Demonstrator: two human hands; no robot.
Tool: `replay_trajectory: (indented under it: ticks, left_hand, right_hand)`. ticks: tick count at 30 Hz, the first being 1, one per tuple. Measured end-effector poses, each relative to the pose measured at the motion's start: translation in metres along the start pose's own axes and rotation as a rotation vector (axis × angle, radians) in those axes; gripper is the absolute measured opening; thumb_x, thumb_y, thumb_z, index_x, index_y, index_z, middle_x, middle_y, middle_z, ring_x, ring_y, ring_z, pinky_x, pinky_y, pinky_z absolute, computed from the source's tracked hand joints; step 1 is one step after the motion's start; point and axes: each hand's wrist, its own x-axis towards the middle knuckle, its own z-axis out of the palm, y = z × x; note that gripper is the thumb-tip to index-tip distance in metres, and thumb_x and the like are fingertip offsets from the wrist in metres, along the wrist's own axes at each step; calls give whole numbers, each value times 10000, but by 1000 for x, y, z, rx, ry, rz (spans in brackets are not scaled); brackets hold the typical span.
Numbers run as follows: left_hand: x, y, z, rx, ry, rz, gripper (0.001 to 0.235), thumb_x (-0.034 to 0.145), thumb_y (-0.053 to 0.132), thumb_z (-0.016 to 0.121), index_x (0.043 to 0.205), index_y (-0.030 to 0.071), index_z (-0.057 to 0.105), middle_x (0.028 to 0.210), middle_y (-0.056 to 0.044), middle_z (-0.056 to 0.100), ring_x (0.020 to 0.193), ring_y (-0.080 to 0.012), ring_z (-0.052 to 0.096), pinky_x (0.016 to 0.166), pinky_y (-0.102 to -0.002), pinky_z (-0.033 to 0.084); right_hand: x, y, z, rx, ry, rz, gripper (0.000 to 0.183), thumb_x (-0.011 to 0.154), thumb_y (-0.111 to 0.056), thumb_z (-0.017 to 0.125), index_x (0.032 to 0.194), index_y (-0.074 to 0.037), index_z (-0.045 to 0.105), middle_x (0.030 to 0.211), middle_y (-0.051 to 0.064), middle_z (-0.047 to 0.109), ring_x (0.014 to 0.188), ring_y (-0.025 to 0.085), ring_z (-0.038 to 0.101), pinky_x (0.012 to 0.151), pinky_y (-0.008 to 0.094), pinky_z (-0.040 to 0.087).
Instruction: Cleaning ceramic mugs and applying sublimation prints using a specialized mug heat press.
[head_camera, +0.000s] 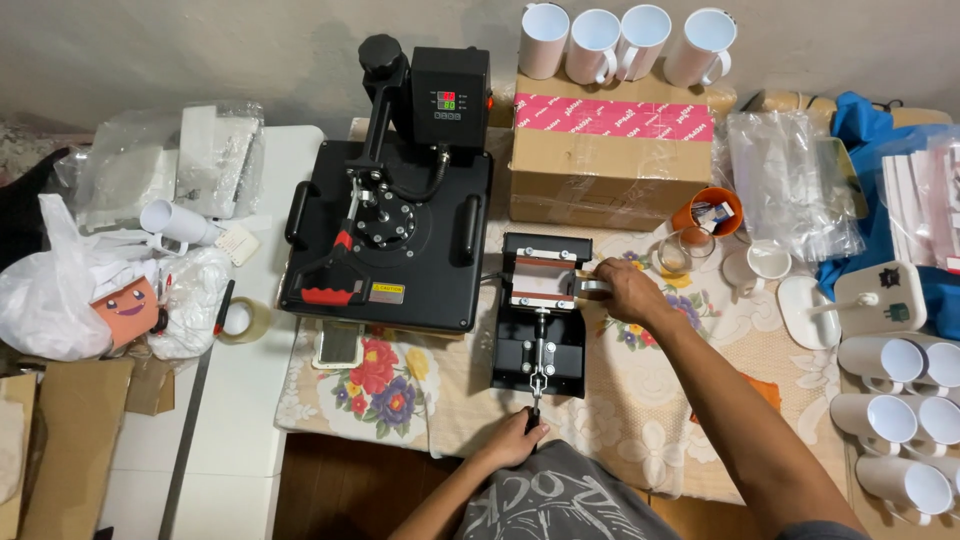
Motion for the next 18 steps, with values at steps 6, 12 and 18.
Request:
replay_trajectory:
  ticks: [6,12,18]
  left_hand:
    - [4,-2,5,-61,23,7,422,1238,495,484,1325,105,619,1276,-64,721,1016,-203,687,844,-362,578]
    - [-9,8,-1,2,13,-21,408,1254,508,455,1317,135,610,1111,-5,678,843,-134,616,676,-278,499]
    - [-11,10,-2,-60,37,-14,435,1226,509,478,1363,127,634,1353,-65,722,1159,-231,694,945,-396,581]
  right_hand:
    - [0,-9,-8,-5,-16,27,323,879,-24,822,1188,-62,736,1263,113,750,1085,340,722,701,489,616]
    - [3,1,6,21,39,-49,241,975,-177,837,1148,-48,730,1200,147,748,1028,361,721,813,491,603]
    - [1,-8,-3,19,-20,21,229,999,-172,804,1189,-64,732,1252,123,735,1085,346,715,806,484,611]
